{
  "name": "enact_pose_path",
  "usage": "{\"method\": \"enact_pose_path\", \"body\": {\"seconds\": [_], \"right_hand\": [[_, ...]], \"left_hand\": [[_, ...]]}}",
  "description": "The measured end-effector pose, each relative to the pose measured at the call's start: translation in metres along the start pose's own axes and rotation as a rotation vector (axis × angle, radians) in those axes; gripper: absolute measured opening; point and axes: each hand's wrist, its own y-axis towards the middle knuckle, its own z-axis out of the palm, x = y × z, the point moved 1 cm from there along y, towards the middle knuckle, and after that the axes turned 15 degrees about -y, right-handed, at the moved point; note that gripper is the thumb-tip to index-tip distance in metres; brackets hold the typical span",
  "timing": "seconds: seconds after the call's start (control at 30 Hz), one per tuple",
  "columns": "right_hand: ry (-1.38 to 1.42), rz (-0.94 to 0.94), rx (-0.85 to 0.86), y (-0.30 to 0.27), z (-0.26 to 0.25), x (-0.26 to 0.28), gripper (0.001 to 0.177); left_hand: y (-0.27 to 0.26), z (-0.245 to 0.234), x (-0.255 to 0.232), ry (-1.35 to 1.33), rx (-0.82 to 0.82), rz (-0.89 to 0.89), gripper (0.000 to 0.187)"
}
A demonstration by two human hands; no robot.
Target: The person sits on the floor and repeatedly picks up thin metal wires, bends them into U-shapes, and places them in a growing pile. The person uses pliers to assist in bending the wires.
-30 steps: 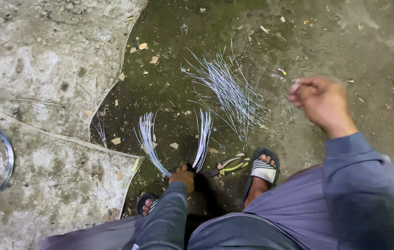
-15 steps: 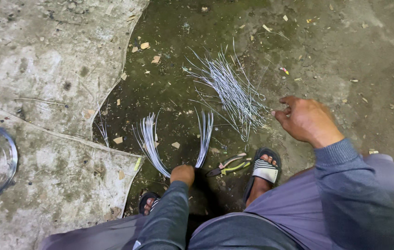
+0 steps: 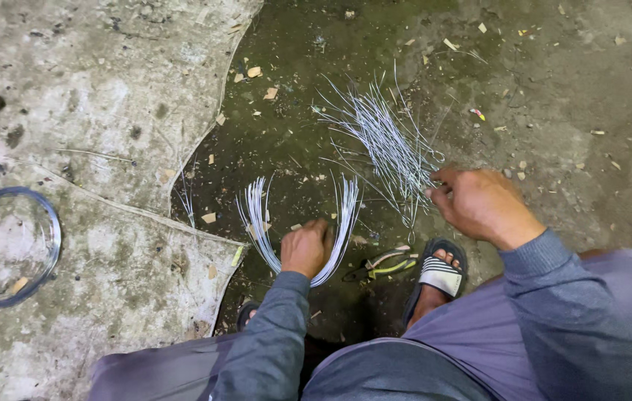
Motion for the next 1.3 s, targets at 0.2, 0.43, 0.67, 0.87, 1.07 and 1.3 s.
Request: {"method": "enact_pose_path", "body": {"seconds": [0.2, 0.43, 0.67, 0.87, 1.07, 1.3], "right_hand": [[0.414, -0.079, 0.241, 0.006, 0.019, 0.029, 0.037], [1.254, 0.044, 0.015, 0.010, 0.045, 0.050, 0.029], [1.212, 0.074, -0.223, 0.014, 0.029, 0.031, 0.040], [0.960, 0.045, -0.310, 0.001, 0.011, 0.031, 0.042], [0.643, 0.082, -0.395, -0.004, -0.004, 0.033, 0.037], [0.287, -0.187, -0.503, -0.010, -0.005, 0.048, 0.036]], "left_hand": [[0.010, -0.044, -0.074, 0.025, -0.545, 0.471, 0.012], [-0.016, -0.060, -0.135, 0.025, -0.405, 0.626, 0.020], [0.009, -0.076, -0.115, 0.143, -0.870, 0.517, 0.020], [0.018, -0.088, -0.088, -1.070, -0.695, -0.085, 0.071], [0.022, -0.100, -0.067, -1.841, -0.832, -0.194, 0.045], [0.020, -0.096, -0.077, -1.442, -0.838, -0.182, 0.032]]}}
